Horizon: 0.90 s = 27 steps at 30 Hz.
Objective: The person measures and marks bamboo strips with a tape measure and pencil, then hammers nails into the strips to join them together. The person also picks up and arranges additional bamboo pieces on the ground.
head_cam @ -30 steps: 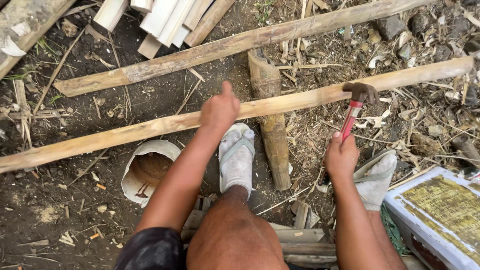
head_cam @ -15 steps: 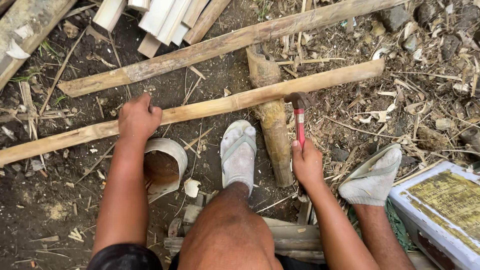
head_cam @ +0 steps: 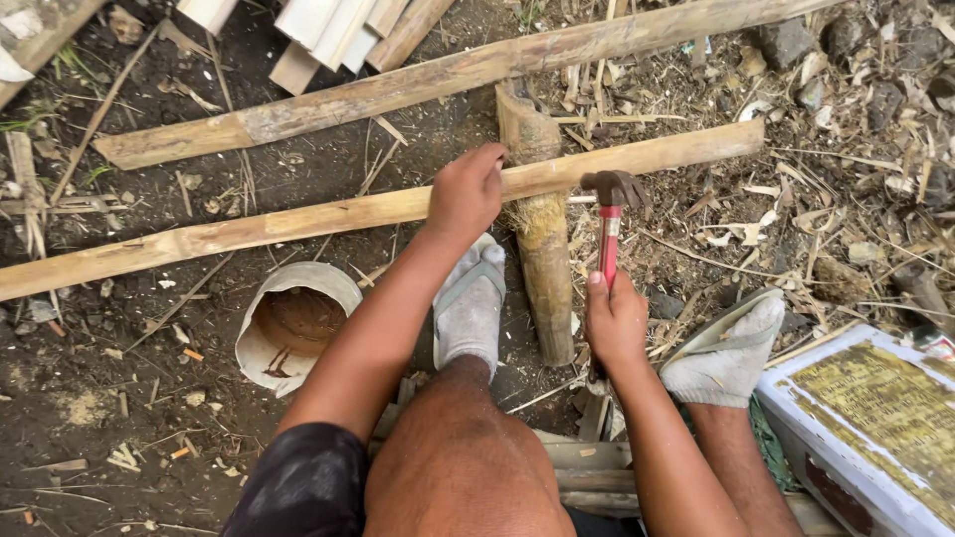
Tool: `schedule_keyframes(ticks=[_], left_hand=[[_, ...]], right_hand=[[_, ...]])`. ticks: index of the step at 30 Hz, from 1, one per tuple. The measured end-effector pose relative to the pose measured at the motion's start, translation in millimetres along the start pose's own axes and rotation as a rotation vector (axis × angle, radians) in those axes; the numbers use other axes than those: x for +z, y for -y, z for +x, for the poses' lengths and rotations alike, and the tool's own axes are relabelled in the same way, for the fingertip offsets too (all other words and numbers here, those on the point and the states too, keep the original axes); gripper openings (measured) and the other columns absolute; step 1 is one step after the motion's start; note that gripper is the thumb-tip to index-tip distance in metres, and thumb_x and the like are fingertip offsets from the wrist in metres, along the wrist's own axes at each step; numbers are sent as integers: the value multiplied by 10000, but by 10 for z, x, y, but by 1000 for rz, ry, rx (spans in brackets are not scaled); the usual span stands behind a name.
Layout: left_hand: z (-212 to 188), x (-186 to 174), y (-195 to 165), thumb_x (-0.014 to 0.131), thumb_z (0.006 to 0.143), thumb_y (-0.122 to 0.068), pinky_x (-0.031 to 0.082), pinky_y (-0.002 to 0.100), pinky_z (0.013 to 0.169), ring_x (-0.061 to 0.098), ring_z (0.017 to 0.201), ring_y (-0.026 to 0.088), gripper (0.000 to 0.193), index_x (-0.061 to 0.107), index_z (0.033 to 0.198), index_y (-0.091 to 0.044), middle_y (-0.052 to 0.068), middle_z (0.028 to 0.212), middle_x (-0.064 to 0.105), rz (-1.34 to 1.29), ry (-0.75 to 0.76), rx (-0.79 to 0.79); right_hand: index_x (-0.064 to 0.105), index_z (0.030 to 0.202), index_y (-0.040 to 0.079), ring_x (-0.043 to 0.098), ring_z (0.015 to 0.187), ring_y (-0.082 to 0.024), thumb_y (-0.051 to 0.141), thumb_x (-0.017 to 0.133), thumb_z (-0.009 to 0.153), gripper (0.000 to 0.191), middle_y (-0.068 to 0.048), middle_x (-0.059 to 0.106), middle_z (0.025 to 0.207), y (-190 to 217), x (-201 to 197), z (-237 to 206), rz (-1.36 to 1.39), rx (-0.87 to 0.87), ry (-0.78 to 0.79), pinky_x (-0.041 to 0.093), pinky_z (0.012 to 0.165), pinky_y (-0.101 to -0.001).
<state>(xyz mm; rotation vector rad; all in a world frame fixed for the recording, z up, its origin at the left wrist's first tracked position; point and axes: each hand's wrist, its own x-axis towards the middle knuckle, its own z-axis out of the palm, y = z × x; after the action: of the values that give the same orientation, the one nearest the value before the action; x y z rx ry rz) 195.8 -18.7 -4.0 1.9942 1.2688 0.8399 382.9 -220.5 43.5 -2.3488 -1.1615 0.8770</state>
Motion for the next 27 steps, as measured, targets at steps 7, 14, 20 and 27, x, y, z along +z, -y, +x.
schedule_keyframes(ticks=[7,14,20,27], left_hand=[[-66,362,91,555,925,-42,571,483,528,715,637,384,222,520,1115,68,231,752,682,391,436,-222],[-293,395,100,603,915,-34,571,479,649,693,768,403,184,559,1086,18,235,911,679,306,77,-59],[-177,377,-126,657,868,-23,528,451,858,669,950,369,177,644,1041,-58,160,991,703,-93,5,45],[-31,469,-101,705,882,-105,535,430,812,671,853,323,129,747,1004,-104,104,907,740,-252,261,-184]], right_hand=[[575,921,17,628,592,-342,330,543,1070,349,-165,606,659,99,-32,2,27,-87,-44,487,579,-468],[564,920,-2,631,559,-418,278,564,1042,305,-228,622,653,122,59,-55,-45,3,70,487,555,-516],[561,952,-20,635,650,-496,267,573,1036,299,-288,633,705,61,94,-62,-59,-29,93,486,604,-560],[557,936,-7,643,630,-458,271,571,1036,296,-260,630,693,49,52,-50,-5,48,126,488,604,-531]])
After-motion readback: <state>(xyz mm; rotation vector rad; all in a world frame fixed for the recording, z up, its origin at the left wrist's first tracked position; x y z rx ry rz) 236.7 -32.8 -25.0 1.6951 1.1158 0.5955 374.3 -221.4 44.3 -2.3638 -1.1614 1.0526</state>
